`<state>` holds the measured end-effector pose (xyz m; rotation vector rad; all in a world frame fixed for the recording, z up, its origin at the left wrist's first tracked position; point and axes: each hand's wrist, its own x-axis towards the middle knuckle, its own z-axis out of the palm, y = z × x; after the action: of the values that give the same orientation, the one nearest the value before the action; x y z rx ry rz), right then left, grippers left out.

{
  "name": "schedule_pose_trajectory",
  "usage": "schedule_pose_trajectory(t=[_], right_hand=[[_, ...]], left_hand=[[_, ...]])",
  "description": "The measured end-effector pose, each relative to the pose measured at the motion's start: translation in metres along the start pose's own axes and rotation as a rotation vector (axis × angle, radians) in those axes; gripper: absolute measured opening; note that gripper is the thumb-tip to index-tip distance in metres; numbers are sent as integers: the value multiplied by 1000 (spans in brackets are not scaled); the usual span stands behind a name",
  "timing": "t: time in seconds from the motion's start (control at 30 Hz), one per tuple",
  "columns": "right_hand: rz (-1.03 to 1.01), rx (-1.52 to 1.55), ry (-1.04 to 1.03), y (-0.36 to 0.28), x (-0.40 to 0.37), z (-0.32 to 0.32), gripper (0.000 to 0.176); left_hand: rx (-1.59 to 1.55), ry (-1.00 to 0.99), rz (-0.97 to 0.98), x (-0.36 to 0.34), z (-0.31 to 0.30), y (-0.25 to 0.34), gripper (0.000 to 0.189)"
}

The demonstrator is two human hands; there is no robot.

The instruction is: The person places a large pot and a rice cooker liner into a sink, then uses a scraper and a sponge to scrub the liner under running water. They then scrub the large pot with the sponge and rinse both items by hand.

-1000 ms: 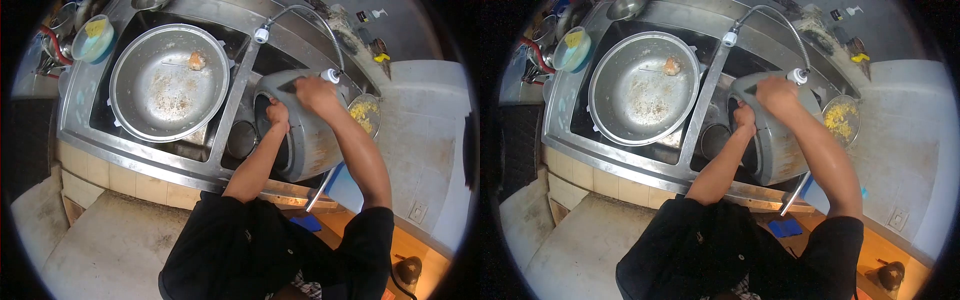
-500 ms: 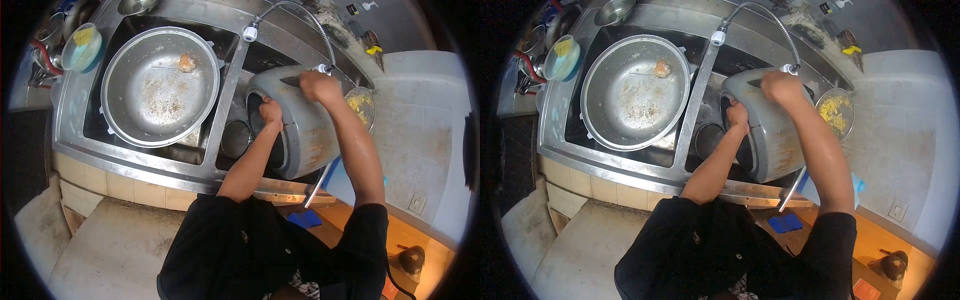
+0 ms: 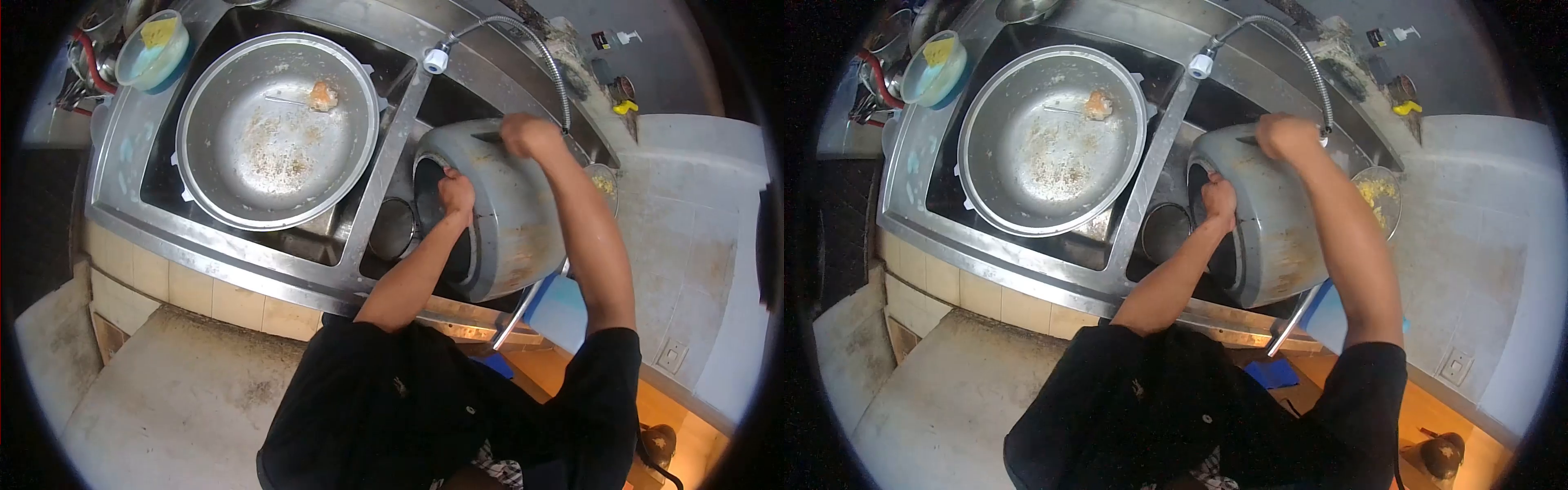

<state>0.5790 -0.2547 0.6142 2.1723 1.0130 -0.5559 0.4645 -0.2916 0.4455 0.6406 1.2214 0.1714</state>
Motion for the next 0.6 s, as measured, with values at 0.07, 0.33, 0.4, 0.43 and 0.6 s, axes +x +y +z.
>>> schedule_pose_trajectory(t=[0.07, 0.33, 0.4, 0.43, 0.6], right_hand=[[53, 23, -57, -6, 11, -8, 33], [58, -56, -155, -5, 3, -36, 29], [52, -104, -112, -17, -3, -47, 29], [45, -104, -110, -13, 4, -50, 29], [58, -97, -40, 7, 24, -11, 30]], left_hand=[[-35, -57, 25, 6, 0, -8, 60], [77, -69, 190, -22, -11, -19, 61], [38, -65, 231, -21, -11, -14, 60], [36, -54, 227, -25, -12, -10, 60], [96, -56, 162, -26, -7, -12, 61]])
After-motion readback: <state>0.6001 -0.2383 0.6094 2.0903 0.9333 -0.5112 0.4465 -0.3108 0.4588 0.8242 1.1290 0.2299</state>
